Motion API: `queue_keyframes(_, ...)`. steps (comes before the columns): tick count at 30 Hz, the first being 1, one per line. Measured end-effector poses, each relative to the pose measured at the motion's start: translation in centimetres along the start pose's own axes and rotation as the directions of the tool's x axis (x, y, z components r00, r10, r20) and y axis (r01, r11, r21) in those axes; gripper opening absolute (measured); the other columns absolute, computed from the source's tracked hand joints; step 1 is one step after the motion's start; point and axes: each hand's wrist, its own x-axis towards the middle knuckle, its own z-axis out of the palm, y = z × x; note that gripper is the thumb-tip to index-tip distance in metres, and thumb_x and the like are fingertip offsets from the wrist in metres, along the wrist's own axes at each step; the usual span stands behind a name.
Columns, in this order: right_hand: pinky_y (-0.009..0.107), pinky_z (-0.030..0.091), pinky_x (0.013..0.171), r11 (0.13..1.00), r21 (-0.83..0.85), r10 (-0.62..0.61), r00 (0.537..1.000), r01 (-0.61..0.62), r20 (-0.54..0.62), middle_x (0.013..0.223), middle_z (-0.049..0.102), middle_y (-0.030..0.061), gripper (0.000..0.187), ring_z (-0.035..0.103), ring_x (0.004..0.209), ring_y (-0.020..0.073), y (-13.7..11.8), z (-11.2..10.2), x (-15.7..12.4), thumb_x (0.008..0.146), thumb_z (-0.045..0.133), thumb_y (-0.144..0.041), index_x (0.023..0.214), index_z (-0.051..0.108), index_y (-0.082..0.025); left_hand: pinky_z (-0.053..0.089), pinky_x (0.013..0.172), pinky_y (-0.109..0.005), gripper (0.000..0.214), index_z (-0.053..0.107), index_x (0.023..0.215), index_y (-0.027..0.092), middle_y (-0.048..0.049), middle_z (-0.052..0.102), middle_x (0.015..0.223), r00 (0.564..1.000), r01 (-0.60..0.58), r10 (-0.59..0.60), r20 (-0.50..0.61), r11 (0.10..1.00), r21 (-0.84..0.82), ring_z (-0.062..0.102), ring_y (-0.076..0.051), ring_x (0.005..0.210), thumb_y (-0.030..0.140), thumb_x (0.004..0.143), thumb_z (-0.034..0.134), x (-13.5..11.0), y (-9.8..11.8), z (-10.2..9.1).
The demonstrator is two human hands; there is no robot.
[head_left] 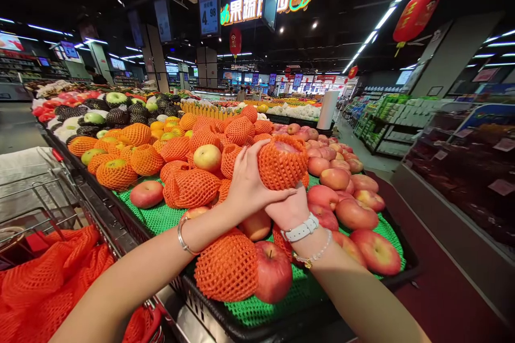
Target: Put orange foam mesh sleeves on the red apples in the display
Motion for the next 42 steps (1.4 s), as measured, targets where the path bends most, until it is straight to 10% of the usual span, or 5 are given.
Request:
queue_keyframes(6, 0.031, 0.056, 0.087, 0.995, 0.047, 0.091, 0.993, -0.087, -0.075, 0.094, 0.075, -0.0026, 0.041, 0.068, 0.091, 0.0144, -0.2, -0.5, 1.0, 0.09, 0.03, -0.021, 0.114, 0.063, -0.027, 0.032, 0.113, -0.06, 0.097, 0.034, 0.138, 0.02, -0.0185, 0.048, 0.142, 0.982, 0.154, -0.144, 0.124, 0.985, -0.077, 0.044, -0.039, 0.134, 0.074, 0.066, 0.07, 0.3, -0.4, -0.2)
queue_keyframes(12, 0.03, 0.056, 0.06, 0.915, -0.023, 0.402, 0.915, -0.402, -0.016, 0.088, 0.075, 0.0018, 0.035, 0.068, 0.079, 0.0191, -0.2, 0.1, 0.4, 0.096, 0.033, -0.04, 0.101, 0.063, -0.024, 0.028, 0.12, -0.048, 0.077, 0.038, 0.138, 0.026, -0.0126, 0.04, 0.153, 0.993, 0.027, -0.062, -0.105, 0.952, -0.304, 0.035, -0.029, 0.146, 0.079, 0.082, 0.043, 2.8, -2.2, -3.3)
queue_keyframes(23, 0.041, 0.058, 0.071, 0.818, -0.057, 0.575, 0.811, -0.573, 0.104, 0.073, 0.072, 0.0008, 0.035, 0.065, 0.061, 0.0185, 0.7, 0.8, -1.0, 0.097, 0.026, -0.024, 0.105, 0.06, -0.023, 0.054, 0.094, -0.039, 0.047, 0.069, 0.105, 0.021, -0.0078, 0.073, 0.112, 0.951, 0.234, -0.124, 0.285, 0.889, -0.393, 0.068, -0.024, 0.106, 0.06, 0.091, 0.047, 3.3, 0.0, -5.7)
queue_keyframes(29, 0.034, 0.057, 0.067, 0.818, -0.017, 0.575, 0.817, -0.575, 0.046, 0.073, 0.072, 0.0002, 0.04, 0.065, 0.064, 0.0164, 0.7, 0.4, -0.9, 0.097, 0.02, -0.019, 0.102, 0.06, -0.024, 0.05, 0.095, -0.041, 0.063, 0.072, 0.099, 0.019, -0.0081, 0.075, 0.105, 0.96, 0.104, -0.044, 0.276, 0.972, -0.209, 0.068, -0.026, 0.104, 0.068, 0.093, 0.034, 2.8, 0.8, -5.9)
queue_keyframes(42, 0.044, 0.056, 0.086, 0.897, 0.024, 0.441, 0.897, -0.441, -0.016, 0.066, 0.069, 0.0012, 0.032, 0.069, 0.087, 0.0211, 0.6, 0.4, -0.4, 0.089, 0.027, -0.02, 0.088, 0.059, -0.024, 0.05, 0.088, -0.036, 0.016, 0.062, 0.091, 0.02, -0.0058, 0.071, 0.096, 0.941, -0.241, 0.245, 0.235, 0.969, -0.048, 0.064, -0.02, 0.094, 0.024, 0.094, 0.047, 2.3, 1.7, -5.1)
